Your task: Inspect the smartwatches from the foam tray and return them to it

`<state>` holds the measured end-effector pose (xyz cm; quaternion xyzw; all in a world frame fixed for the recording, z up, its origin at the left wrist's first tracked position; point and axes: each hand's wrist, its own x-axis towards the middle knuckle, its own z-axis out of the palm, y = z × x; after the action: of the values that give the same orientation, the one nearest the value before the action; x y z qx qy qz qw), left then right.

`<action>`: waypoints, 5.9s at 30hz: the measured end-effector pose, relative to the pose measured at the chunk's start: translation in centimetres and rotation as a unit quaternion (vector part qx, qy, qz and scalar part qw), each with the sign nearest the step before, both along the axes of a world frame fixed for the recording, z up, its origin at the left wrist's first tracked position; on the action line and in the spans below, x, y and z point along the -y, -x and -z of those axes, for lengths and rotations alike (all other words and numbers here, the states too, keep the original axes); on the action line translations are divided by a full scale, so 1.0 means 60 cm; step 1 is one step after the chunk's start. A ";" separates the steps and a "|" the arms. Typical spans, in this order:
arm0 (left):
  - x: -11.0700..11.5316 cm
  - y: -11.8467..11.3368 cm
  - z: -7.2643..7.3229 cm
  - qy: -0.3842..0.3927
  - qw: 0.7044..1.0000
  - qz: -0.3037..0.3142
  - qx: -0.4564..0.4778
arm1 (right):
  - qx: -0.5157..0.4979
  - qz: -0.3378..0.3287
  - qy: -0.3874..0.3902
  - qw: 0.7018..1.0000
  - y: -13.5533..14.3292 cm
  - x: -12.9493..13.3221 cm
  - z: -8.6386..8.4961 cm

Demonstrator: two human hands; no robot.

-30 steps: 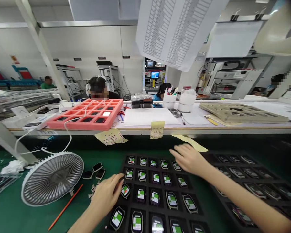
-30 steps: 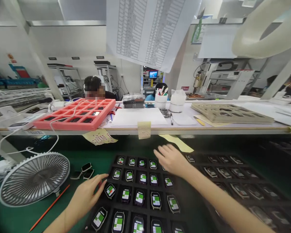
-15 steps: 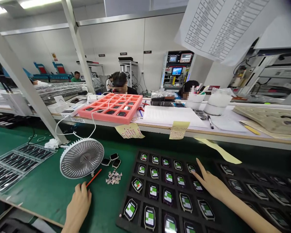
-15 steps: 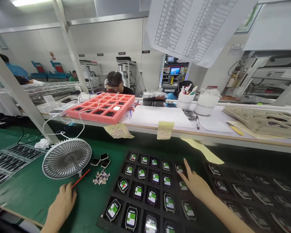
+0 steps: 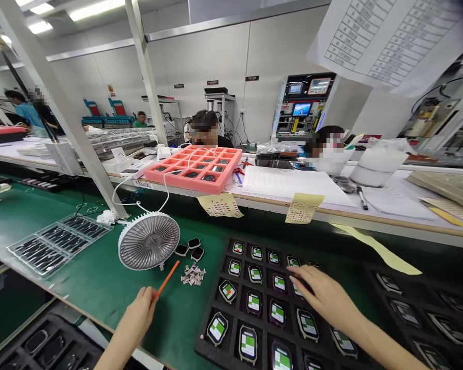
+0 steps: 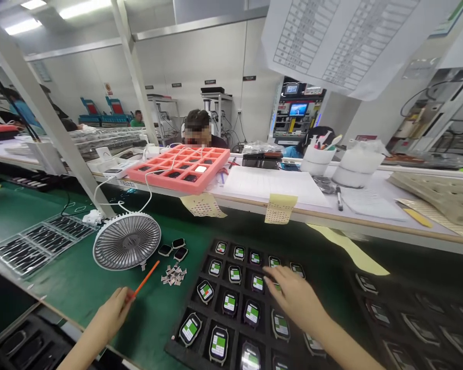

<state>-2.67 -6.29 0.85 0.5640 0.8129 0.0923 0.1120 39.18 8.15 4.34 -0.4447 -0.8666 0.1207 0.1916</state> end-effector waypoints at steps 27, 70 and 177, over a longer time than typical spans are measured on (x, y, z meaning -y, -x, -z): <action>-0.337 -0.275 -0.016 -0.045 0.983 0.178 -0.012 | 0.006 0.123 0.140 0.982 0.189 -0.128 0.023; -0.350 -0.332 0.018 -0.106 0.693 0.165 0.694 | -0.590 0.059 0.353 0.724 0.058 -0.105 0.056; -0.359 -0.328 0.031 -0.146 0.761 0.228 0.589 | -0.523 0.028 0.272 0.807 0.022 -0.109 0.075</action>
<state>17.03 15.27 -1.02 0.5764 0.4109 0.4959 0.5030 37.88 14.68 -0.19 -0.3725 -0.5535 0.5608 0.4903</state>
